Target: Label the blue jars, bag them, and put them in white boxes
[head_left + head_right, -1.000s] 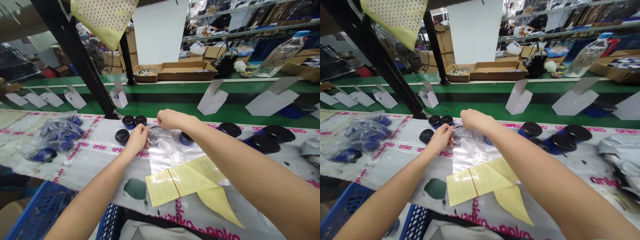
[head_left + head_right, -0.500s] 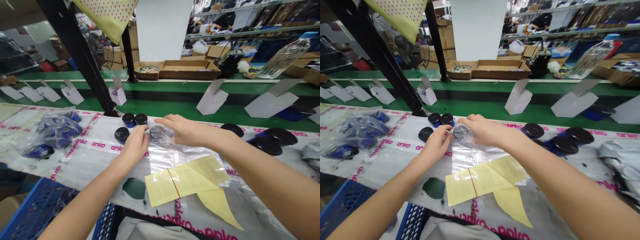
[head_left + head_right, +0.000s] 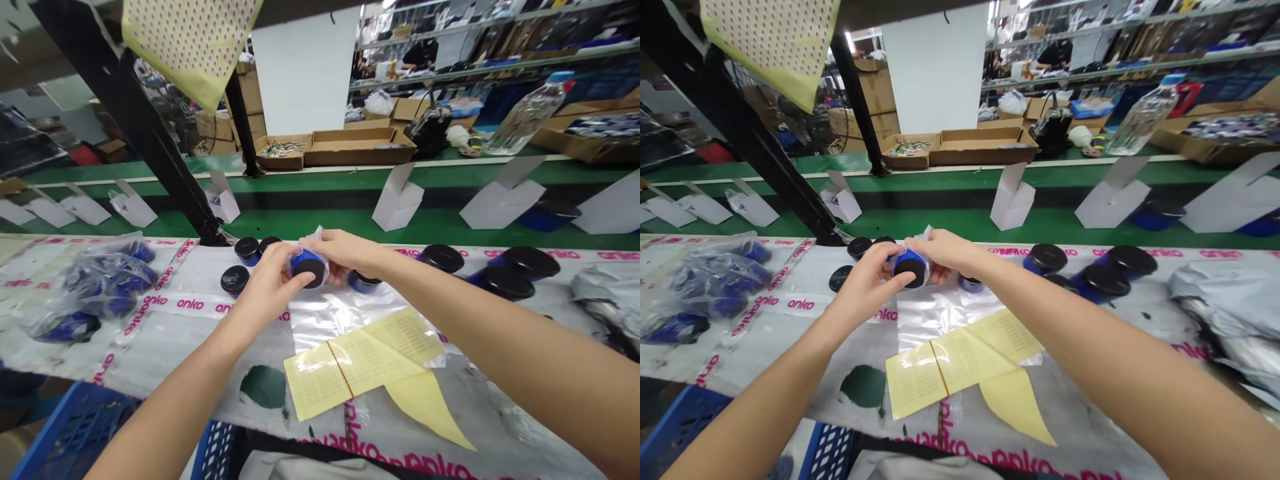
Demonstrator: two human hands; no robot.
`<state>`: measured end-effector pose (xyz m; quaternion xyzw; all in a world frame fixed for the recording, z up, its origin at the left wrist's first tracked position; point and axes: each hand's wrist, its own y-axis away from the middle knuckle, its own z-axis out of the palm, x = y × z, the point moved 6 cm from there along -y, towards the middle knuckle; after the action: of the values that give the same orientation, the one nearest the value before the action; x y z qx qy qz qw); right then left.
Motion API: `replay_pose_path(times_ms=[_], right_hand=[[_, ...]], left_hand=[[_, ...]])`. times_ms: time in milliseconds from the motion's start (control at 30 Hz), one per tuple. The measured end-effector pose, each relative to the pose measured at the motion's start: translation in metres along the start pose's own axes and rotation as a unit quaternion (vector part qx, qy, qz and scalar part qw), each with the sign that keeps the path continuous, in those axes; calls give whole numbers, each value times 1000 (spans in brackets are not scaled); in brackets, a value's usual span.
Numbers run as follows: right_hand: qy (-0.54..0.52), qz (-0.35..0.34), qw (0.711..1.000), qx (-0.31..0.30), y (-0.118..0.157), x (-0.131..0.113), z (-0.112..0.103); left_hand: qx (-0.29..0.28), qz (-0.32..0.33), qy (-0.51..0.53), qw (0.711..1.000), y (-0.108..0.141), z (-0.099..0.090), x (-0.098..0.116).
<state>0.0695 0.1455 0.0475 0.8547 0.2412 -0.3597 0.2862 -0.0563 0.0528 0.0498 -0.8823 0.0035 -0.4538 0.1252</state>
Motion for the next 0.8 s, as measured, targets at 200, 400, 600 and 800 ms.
replay_pose_path(times_ms=[200, 400, 600, 800], right_hand=[[93, 8, 994, 50, 11, -1, -3], [152, -82, 985, 24, 16, -12, 2], [178, -107, 974, 87, 13, -18, -14], [222, -124, 960, 119, 26, -20, -4]], left_hand=[[-11, -49, -31, 998, -11, 11, -17], [2, -32, -20, 999, -28, 8, -20], [-8, -16, -20, 1000, -34, -7, -5], [14, 3, -106, 994, -37, -21, 3]])
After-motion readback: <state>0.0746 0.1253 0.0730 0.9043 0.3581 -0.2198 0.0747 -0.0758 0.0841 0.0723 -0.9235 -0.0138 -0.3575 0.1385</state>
